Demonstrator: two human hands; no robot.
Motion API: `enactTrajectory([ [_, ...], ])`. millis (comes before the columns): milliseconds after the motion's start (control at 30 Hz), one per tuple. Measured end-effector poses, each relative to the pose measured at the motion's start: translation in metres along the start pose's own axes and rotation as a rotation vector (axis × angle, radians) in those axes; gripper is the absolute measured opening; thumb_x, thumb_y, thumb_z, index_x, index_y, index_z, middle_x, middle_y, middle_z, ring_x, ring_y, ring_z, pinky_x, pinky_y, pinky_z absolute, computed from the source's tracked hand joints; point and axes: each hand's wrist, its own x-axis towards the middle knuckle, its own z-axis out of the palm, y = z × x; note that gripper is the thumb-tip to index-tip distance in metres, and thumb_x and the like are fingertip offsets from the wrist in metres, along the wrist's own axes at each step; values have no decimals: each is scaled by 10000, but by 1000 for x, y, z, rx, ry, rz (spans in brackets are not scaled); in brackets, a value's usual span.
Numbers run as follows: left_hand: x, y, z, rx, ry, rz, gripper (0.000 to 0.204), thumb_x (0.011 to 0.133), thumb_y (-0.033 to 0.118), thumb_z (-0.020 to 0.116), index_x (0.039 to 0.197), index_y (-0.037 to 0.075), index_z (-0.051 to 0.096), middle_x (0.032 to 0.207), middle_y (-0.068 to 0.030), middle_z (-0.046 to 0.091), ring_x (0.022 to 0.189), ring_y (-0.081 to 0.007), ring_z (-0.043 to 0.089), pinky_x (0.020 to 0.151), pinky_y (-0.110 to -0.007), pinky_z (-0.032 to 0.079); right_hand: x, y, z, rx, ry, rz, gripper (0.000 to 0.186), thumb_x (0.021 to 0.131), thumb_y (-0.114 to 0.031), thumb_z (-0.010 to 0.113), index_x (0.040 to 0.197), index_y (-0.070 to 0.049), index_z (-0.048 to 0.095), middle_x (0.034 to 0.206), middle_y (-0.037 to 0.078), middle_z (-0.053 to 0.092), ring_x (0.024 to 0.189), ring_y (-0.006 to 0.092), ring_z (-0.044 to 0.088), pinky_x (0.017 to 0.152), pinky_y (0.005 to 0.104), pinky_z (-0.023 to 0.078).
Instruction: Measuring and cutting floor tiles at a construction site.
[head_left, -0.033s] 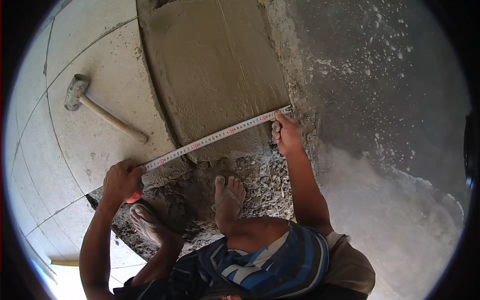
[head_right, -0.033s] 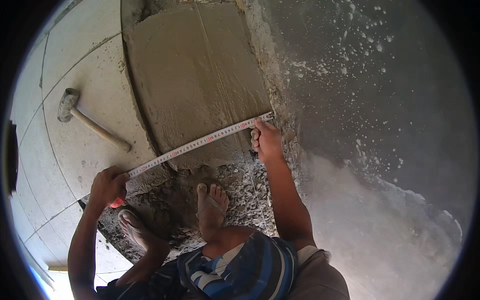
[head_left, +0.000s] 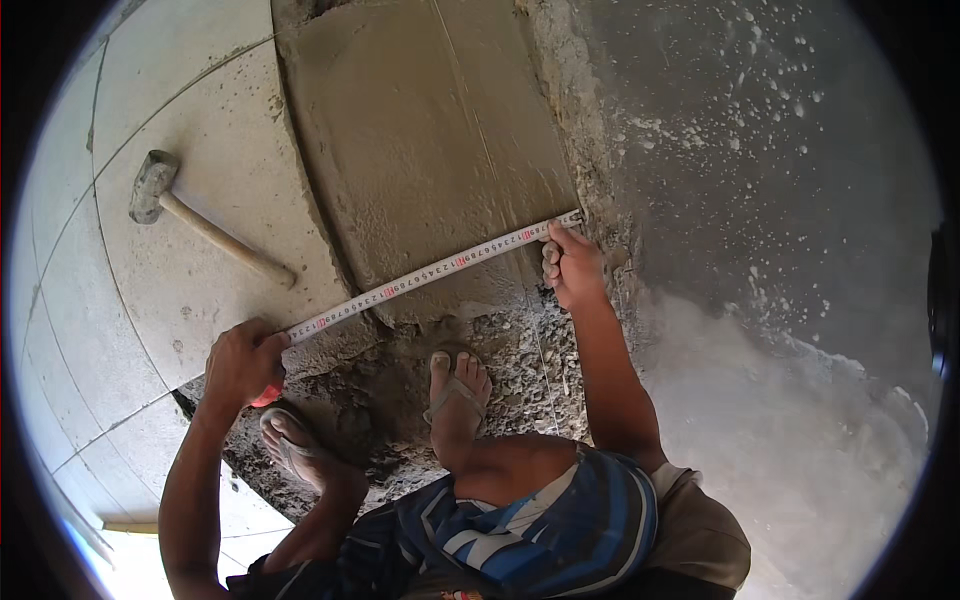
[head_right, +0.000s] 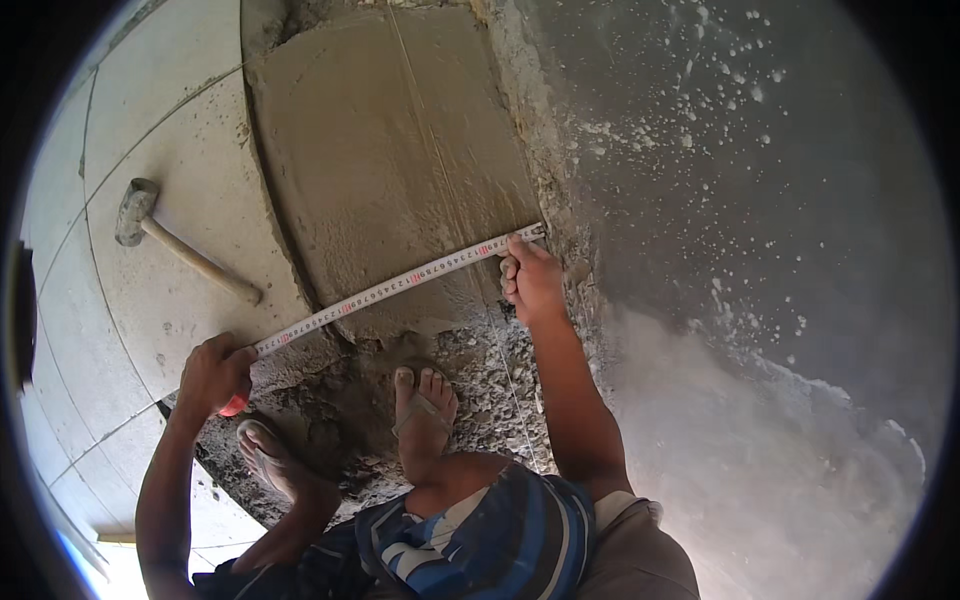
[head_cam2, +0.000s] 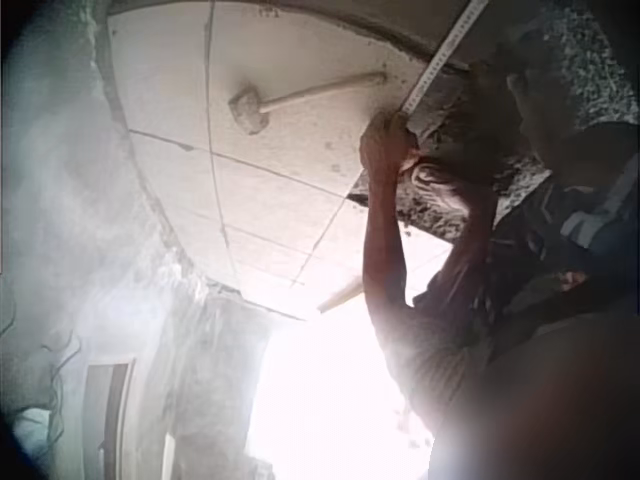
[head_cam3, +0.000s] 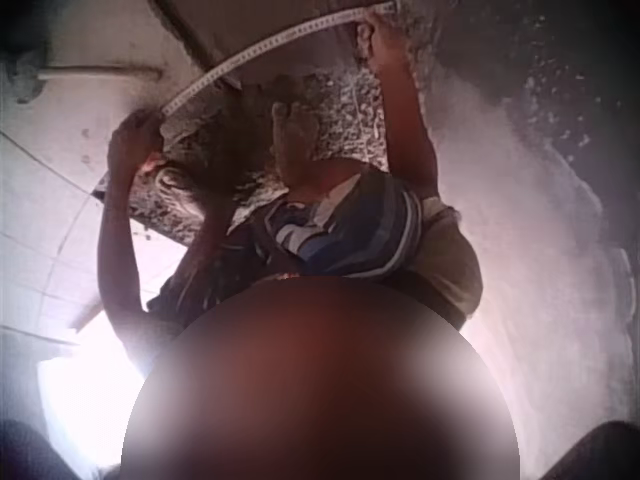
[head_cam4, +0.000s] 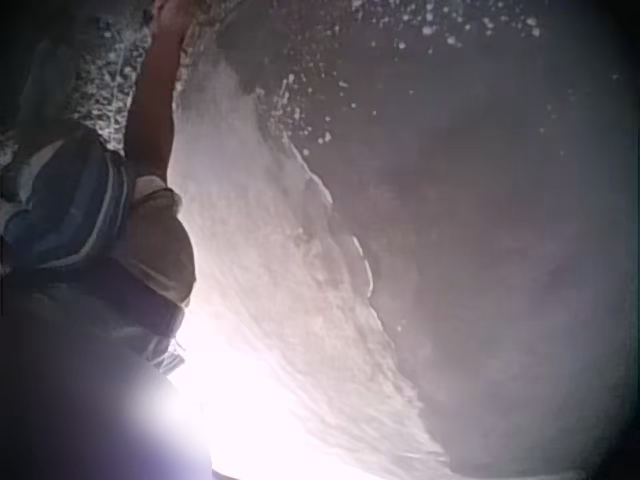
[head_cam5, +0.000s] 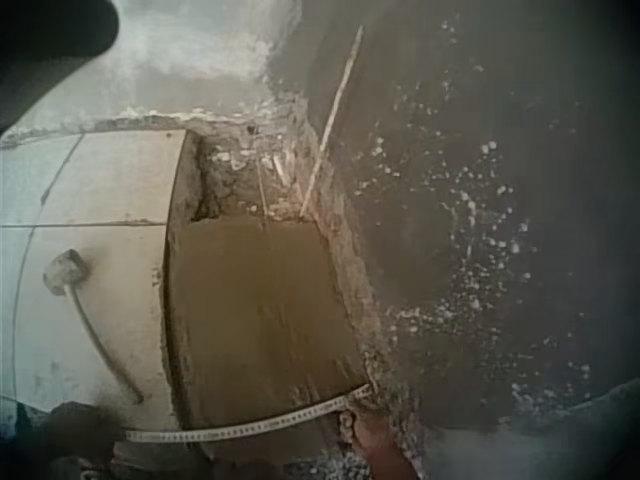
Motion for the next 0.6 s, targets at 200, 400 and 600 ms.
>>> enactTrajectory([
  [200,9,-18,-3,22,74,33,325,885,311,625,835,-6,673,724,-152,685,693,-260,678,664,-382,502,9,-12,21,-2,1,7,270,1010,-287,588,917,-33,581,599,-17,490,415,86,421,382,257,302],
  [400,11,-9,-1,-32,75,33,321,884,314,629,821,3,675,712,-129,683,668,-238,663,643,-368,498,12,-10,15,3,21,3,265,1008,-281,593,911,-35,583,601,-17,495,415,88,419,382,257,307],
  [600,12,-12,-1,-10,57,-2,342,876,371,626,880,39,710,747,-148,708,754,-313,701,726,-418,516,11,-9,15,1,16,-12,270,1007,-287,593,904,-37,585,595,-18,491,412,92,424,377,259,303],
])
